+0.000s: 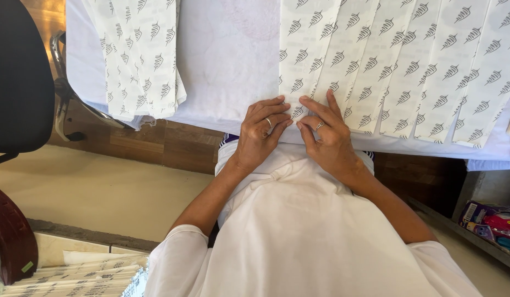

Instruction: Applying glue to paper wrappers and folding them into finished packaging.

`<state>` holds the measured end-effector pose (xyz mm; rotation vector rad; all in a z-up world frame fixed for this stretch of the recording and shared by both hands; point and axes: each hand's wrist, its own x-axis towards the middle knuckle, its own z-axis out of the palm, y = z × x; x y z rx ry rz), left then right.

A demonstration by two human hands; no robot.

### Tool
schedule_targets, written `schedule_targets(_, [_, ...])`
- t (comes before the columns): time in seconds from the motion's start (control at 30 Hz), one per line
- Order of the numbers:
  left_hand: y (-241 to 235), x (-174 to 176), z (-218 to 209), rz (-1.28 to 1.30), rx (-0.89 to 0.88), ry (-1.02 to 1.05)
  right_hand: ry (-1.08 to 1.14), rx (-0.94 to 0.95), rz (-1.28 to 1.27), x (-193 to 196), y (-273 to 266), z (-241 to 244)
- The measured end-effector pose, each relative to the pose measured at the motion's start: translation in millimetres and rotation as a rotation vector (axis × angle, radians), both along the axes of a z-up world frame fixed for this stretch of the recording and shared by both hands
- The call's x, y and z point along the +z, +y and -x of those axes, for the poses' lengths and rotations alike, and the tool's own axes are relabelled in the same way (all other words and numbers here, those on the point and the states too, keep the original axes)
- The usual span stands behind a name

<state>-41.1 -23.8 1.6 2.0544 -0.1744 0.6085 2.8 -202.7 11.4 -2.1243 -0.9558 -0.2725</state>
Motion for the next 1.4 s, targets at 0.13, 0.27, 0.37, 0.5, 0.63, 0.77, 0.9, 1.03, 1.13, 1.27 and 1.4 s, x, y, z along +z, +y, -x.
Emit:
schedule_targets(0.13, [-4,5,-1,0.050,0.035,0.053,0.080,-0.041,-0.050,-7,1,-1])
schedule_targets(0.27, [-4,4,0,0.019,0.058,0.071,0.172,-0.053,-0.054,3,3,-5])
schedule_targets(0.37, [-1,11,1,0.083,0.044,0.111,0.230,-0.050,-0.066,6,0,-6])
schedule_targets(0.5, [7,18,3,0.162,0.013,0.159,0.239,-0.038,-0.048,9,0,-6])
schedule_targets(0.63, [37,14,-1,-0.148,0.196,-0.131,0.207,-0.035,-0.022,2,-4,-6])
schedule_targets(0.77, [97,34,-6,-0.506,0.529,-0.272,0.189,-0.039,-0.036,0,-2,-4])
schedule_targets(0.9, [130,25,-7,-0.737,0.868,0.282,0.179,-0.020,-0.084,-2,-3,-4])
schedule_targets(1.03, [160,4,-17,-0.789,0.909,0.336,0.185,-0.044,-0.014,-8,-6,-7])
schedule_targets(1.13, [186,-12,-22,-0.852,1.009,0.194,0.196,-0.051,-0.012,-6,-5,-7])
schedule_targets(1.27, [173,3,-21,-0.858,1.019,0.066,0.191,-0.056,-0.001,-4,-4,-6])
schedule_targets(1.4, [123,2,-35,-0.791,0.788,-0.078,0.198,-0.049,0.012,-4,-5,-5])
